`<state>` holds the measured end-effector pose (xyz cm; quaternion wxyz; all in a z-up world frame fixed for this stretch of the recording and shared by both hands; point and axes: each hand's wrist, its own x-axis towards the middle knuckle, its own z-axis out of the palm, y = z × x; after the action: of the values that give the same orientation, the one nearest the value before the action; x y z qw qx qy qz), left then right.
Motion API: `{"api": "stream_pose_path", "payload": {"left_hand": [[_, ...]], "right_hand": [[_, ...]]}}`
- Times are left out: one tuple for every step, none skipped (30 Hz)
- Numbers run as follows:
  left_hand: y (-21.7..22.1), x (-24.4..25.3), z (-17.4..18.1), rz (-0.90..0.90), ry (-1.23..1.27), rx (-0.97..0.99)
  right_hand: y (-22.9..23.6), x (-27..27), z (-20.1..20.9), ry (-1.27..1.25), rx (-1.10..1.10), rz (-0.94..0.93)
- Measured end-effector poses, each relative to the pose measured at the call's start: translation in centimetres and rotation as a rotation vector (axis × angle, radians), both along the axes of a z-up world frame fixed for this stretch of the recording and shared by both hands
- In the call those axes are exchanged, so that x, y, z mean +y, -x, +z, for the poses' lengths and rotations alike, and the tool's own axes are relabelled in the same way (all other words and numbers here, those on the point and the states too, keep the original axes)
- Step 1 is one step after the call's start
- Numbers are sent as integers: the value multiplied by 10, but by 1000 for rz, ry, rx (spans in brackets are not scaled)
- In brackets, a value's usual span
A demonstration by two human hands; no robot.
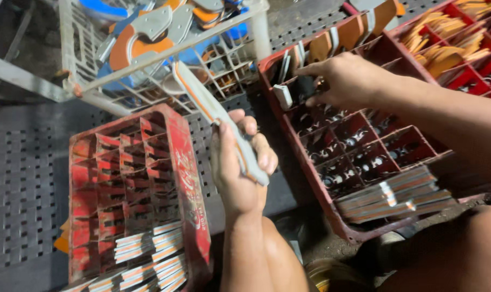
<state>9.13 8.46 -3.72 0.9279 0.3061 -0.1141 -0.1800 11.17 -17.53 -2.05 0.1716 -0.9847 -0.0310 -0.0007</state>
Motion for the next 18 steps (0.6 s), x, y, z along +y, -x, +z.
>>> {"api": "stream_pose_path", "payload": {"left_hand": [[-1,-1,0,39,-34,-10],[-2,-1,1,79,-67,-21],[-5,-1,2,101,-111,-36],[-6,-2,3,124,-154,-51],[-7,-3,4,148,-197,-67],[-8,-3,6,142,-217,-69],[-8,-4,7,136,-237,-71],[-8,-4,7,129,-258,-73],[-8,-5,7,131,-288,-95],[-7,-6,8,132,-318,-116],[-6,-6,8,132,-349,-138],[-5,-6,8,113,-358,-148],[-4,-6,7,92,-366,-158],[-4,-7,7,71,-375,-168],[-2,-8,7,91,-447,-257],[1,-9,8,111,-519,-346],[3,-11,9,134,-587,-437],[7,-13,11,224,-701,-594]], "right_hand": [[-3,0,-4,-6,38,-14],[-4,-1,-7,-11,77,-28],[-5,-3,-9,-13,112,-49],[-6,-4,-11,-4,73,-18],[-6,-4,-12,6,32,16],[-6,-3,-12,16,-9,49],[-6,-2,-11,27,-20,55],[-5,-1,-10,38,-31,61],[-6,1,-8,50,-43,66],[-5,3,-5,58,-29,57],[-3,5,-1,65,-14,47],[-2,7,5,72,1,36],[1,10,12,97,-32,36],[3,12,20,121,-66,35],[8,13,30,144,-97,32],[13,15,41,105,26,-125],[21,16,54,67,147,-279],[38,17,66,-188,84,-261]]}}
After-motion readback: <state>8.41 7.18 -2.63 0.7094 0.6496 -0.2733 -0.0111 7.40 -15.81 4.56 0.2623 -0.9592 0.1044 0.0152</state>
